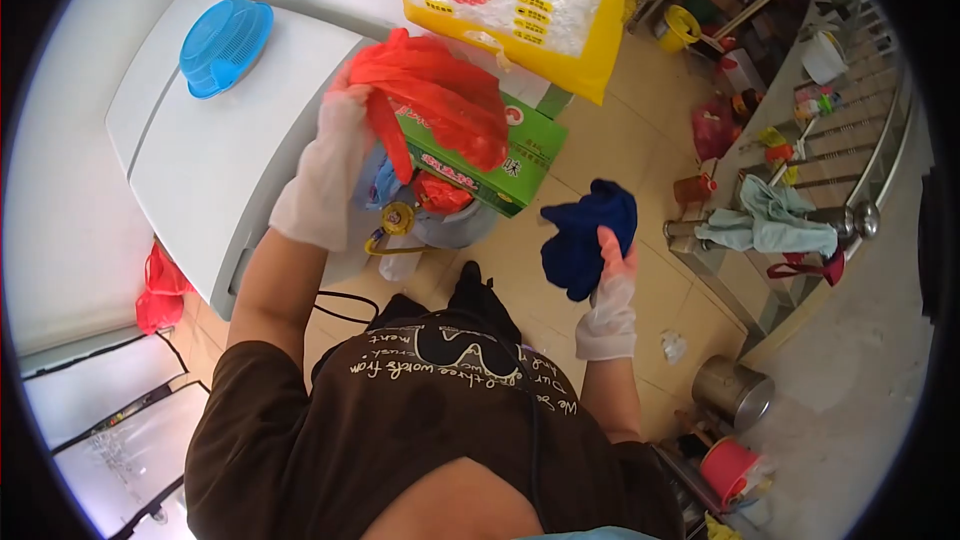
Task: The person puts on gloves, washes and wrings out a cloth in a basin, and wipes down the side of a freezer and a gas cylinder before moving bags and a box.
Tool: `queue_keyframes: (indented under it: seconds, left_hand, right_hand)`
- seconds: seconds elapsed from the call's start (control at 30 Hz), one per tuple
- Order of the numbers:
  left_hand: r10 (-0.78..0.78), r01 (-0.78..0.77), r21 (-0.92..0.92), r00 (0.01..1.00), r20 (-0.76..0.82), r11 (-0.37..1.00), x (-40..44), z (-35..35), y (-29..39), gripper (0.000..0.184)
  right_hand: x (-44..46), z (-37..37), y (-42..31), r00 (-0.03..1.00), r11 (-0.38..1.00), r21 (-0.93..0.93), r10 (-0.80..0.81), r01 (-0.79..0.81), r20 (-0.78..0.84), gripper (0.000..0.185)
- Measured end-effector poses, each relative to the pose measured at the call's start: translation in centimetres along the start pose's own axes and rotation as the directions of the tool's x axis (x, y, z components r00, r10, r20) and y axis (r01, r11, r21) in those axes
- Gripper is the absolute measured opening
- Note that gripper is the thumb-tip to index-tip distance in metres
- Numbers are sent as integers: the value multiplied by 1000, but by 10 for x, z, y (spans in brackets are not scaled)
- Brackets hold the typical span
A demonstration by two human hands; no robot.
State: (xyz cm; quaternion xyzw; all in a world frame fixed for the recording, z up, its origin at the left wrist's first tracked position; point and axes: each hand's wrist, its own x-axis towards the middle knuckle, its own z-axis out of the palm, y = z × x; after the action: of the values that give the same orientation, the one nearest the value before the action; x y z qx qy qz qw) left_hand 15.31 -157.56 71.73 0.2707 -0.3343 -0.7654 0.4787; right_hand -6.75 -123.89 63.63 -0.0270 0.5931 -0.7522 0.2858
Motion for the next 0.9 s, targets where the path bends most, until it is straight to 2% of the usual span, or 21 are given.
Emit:
queue_keyframes:
  seconds: [0.07, 0.13, 0.2, 0.23, 0.27, 0.3, 0.33, 0.37, 0.4, 0.43, 0.47, 0.53, 0.57, 0.6, 0.63, 0.67, 0.7, 0.73, 0.77, 0.83, 0.9]
  left_hand:
    - [39, -39, 1, 999, -5, 999, -17, 14, 31, 45]
    - [-17, 44, -157, 985, 170, 987, -39, 29, 70, 47]
    - [90, -102, 22, 949, 302, 995, -84, 52, 102, 51]
    - [90, -112, 75, 964, 252, 991, -101, 65, 112, 52]
    - [89, -116, 129, 976, 201, 985, -118, 79, 122, 53]
    - [183, -186, 428, 982, 47, 885, -132, 94, 123, 52]
    - [312, -179, 692, 947, -71, 700, -141, 102, 122, 51]
    - [315, -179, 696, 946, -71, 695, -147, 101, 123, 51]
    - [311, -142, 661, 939, -145, 737, -150, 98, 124, 52]
    - [303, -110, 619, 928, -216, 778, -152, 95, 124, 52]
    - [305, -116, 622, 930, -206, 774, -155, 91, 125, 52]
    - [277, -105, 579, 936, -217, 808, -158, 70, 125, 55]
    - [338, -188, 637, 933, -121, 747, -154, 26, 115, 58]
    - [336, -200, 640, 937, -97, 742, -148, -5, 119, 58]
    - [235, -144, 393, 952, -196, 908, -149, -31, 123, 59]
    - [97, -70, 103, 955, -281, 992, -156, -50, 123, 60]
    - [86, -73, 83, 982, -168, 994, -163, -60, 122, 59]
    - [72, -59, 80, 983, -171, 995, -164, -63, 121, 59]
    - [60, -52, 54, 986, -157, 997, -163, -66, 122, 55]
    - [46, -43, 25, 988, -145, 999, -161, -64, 123, 52]
    - [73, -65, 121, 995, -67, 991, -156, -39, 122, 46]
  right_hand:
    - [21, 21, -4, 999, 1000, 12, -10, 10, 34, 38]
    - [32, 50, -11, 993, 999, -21, -33, 36, 117, 40]
    - [30, 94, -26, 981, 996, -76, -28, 43, 191, 44]
    - [31, 115, -28, 952, 947, -238, -152, 218, 266, 47]
    - [35, 136, -29, 898, 841, -374, -257, 390, 358, 50]
    - [47, 159, -27, 746, 638, -418, -415, 646, 521, 57]
    - [59, 184, -26, 540, 371, -396, -501, 840, 676, 64]
    - [64, 213, -28, 496, 340, -374, -433, 863, 753, 68]
    - [66, 242, -26, 449, 310, -348, -362, 885, 817, 73]
    - [66, 269, -18, 431, 211, -386, -242, 898, 869, 71]
    - [67, 294, -10, 419, 105, -408, -118, 907, 900, 69]
    - [92, 309, 65, 330, -84, -354, -220, 931, 918, 62]
    - [101, 314, 87, 302, -148, -346, -255, 927, 919, 60]
    - [104, 326, 75, 381, -121, -388, -76, 914, 921, 56]
    - [106, 327, 70, 440, -101, -429, 128, 897, 889, 53]
    - [114, 320, 75, 449, -100, -438, 150, 893, 881, 53]
    - [130, 313, 80, 407, -37, -405, 109, 914, 907, 49]
    - [143, 304, 81, 365, 23, -366, 53, 930, 930, 46]
    - [146, 292, 77, 351, -31, -351, -1, 936, 936, 46]
    - [150, 252, 59, 355, 20, -355, 4, 935, 935, 51]
    - [141, 207, 31, 383, -21, -383, 24, 924, 923, 55]
